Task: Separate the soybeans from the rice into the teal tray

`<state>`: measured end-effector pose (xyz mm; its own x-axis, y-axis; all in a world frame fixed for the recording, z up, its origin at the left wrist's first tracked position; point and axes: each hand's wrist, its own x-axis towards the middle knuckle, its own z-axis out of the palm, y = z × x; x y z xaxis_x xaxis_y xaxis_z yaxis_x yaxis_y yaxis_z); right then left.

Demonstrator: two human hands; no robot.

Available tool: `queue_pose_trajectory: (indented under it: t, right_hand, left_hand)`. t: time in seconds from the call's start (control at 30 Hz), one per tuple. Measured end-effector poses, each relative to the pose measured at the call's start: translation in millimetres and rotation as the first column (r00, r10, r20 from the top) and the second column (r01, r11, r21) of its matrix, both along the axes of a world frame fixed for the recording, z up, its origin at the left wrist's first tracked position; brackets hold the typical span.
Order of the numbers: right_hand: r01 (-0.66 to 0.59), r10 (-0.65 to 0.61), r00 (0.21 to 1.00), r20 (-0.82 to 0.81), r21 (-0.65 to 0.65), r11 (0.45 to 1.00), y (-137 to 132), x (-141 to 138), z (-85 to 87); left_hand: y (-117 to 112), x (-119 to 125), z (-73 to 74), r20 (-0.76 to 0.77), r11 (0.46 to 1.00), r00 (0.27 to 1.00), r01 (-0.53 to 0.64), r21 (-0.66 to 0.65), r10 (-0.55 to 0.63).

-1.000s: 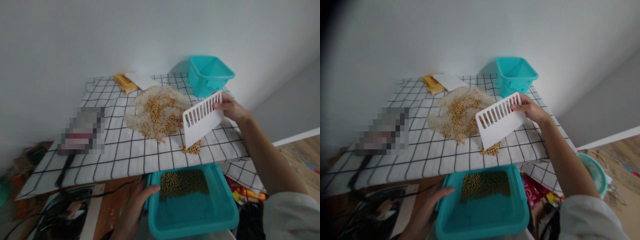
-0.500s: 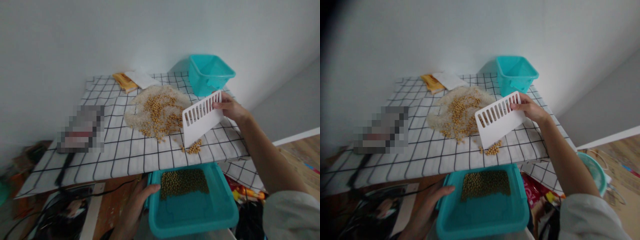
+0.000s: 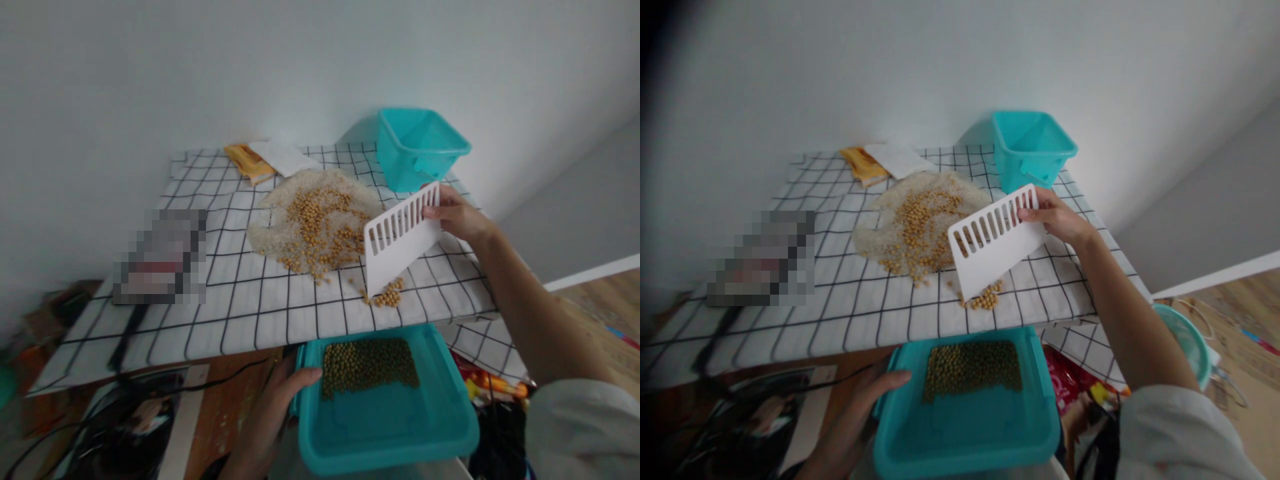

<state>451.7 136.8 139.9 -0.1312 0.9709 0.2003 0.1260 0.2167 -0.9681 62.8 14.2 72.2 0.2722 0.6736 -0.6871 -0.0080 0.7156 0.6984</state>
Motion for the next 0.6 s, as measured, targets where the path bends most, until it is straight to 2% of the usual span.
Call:
queue_pose_trajectory:
  t: [0.13, 0.43, 0.6]
  right_hand:
    - [0.050, -0.050, 0.999, -0.009, 0.024, 0.998, 0, -1, 1.5]
    - [0.024, -0.024, 0.999, -0.023, 0.006, 1.000, -1, -10, -1.6]
    - [0.026, -0.026, 0.999, -0.034, 0.014, 1.000, -1, -10, -1.1]
  left_hand:
    - [0, -2, -4.0, 0.023, 0.999, 1.000, -0.006, 0.051, 0.005]
    - [0, -2, -3.2, -0.046, 1.000, 0.999, -0.006, 0.004, 0.006]
    - [1, 0, 0.9, -0.025, 0.999, 1.000, -0.019, -0.026, 0.018]
